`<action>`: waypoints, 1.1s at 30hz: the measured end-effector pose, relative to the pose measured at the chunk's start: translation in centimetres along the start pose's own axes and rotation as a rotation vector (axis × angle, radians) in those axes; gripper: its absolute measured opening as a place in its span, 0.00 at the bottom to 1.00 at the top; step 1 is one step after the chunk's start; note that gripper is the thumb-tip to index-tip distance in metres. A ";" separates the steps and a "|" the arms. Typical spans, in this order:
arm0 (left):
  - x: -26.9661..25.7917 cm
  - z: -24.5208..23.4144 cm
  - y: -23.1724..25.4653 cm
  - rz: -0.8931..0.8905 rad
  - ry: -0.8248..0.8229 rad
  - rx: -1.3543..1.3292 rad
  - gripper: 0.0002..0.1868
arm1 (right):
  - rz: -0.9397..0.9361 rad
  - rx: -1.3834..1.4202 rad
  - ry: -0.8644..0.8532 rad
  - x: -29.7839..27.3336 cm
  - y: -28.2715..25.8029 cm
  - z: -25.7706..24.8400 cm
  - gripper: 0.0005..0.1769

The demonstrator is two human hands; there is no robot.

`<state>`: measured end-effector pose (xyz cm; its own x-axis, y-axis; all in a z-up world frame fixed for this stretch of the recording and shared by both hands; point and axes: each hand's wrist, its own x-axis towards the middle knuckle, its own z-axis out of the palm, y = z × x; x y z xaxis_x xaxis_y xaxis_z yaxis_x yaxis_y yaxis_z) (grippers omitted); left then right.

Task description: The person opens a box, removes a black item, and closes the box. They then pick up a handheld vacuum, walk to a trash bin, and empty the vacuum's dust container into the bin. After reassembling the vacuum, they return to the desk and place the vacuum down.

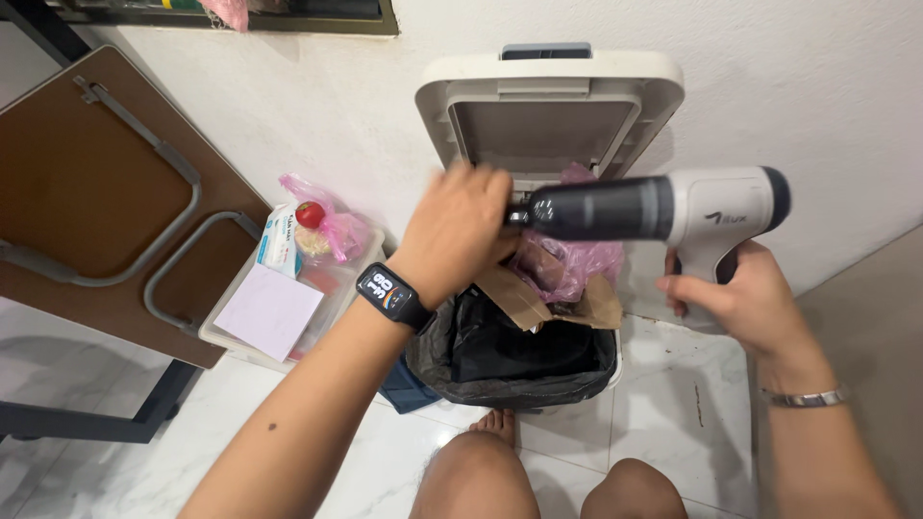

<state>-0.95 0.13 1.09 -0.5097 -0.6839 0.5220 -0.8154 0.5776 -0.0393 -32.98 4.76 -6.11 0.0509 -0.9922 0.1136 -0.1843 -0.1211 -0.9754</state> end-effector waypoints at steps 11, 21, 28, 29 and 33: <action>-6.0 1.7 -1.5 -0.036 0.007 -0.410 0.46 | 0.099 0.422 -0.037 0.6 2.2 2.0 0.29; -5.2 7.1 -0.4 0.120 -0.218 -0.301 0.29 | 0.104 0.144 -0.006 1.7 4.5 5.8 0.24; -7.3 9.2 -0.4 0.205 -0.214 -0.174 0.21 | 0.124 -0.031 -0.083 2.9 2.6 8.0 0.27; -7.4 9.2 -0.4 0.212 -0.228 -0.150 0.21 | 0.115 -0.058 -0.073 3.1 2.3 8.4 0.28; -7.4 9.5 0.3 0.173 -0.301 -0.162 0.26 | 0.085 -0.235 0.009 4.0 1.7 9.2 0.31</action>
<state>-0.03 1.07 -10.90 -0.7136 -0.6563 0.2450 -0.6682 0.7427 0.0432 -24.05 0.83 -9.05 0.0171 -0.9992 0.0354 -0.4108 -0.0393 -0.9109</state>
